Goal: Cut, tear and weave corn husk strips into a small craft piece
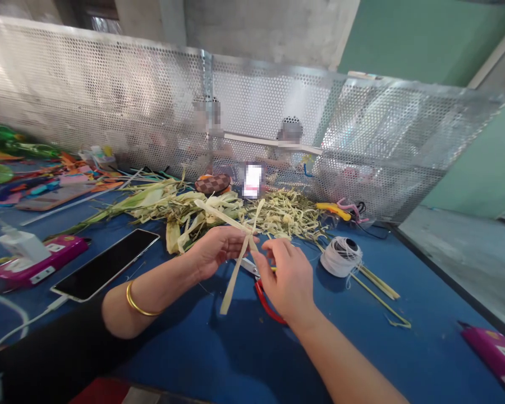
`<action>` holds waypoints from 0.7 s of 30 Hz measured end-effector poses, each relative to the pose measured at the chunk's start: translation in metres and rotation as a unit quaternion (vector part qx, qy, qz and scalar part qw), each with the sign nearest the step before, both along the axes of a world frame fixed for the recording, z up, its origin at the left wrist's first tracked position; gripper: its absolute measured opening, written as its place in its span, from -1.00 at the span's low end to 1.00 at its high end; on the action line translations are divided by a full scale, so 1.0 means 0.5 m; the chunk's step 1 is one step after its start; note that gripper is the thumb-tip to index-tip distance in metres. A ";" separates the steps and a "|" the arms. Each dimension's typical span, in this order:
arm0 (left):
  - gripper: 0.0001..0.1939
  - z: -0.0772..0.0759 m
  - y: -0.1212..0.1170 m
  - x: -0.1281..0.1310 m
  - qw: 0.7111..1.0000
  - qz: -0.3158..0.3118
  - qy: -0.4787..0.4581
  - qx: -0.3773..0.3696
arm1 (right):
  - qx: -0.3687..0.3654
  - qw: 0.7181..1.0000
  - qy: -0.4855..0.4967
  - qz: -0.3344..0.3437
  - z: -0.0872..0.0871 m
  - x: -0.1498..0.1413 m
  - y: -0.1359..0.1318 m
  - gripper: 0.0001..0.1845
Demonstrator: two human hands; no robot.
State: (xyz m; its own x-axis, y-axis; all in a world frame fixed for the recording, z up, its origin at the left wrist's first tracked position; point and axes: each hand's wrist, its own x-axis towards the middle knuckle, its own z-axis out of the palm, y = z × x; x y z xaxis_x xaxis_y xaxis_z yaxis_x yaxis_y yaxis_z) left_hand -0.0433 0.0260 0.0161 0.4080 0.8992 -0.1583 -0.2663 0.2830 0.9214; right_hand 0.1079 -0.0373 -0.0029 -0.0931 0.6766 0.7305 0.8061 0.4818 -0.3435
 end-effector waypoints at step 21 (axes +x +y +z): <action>-0.87 -0.009 -0.022 0.020 0.998 -0.044 0.011 -0.031 | -0.222 0.766 0.584 0.150 0.010 -0.017 0.011 -0.75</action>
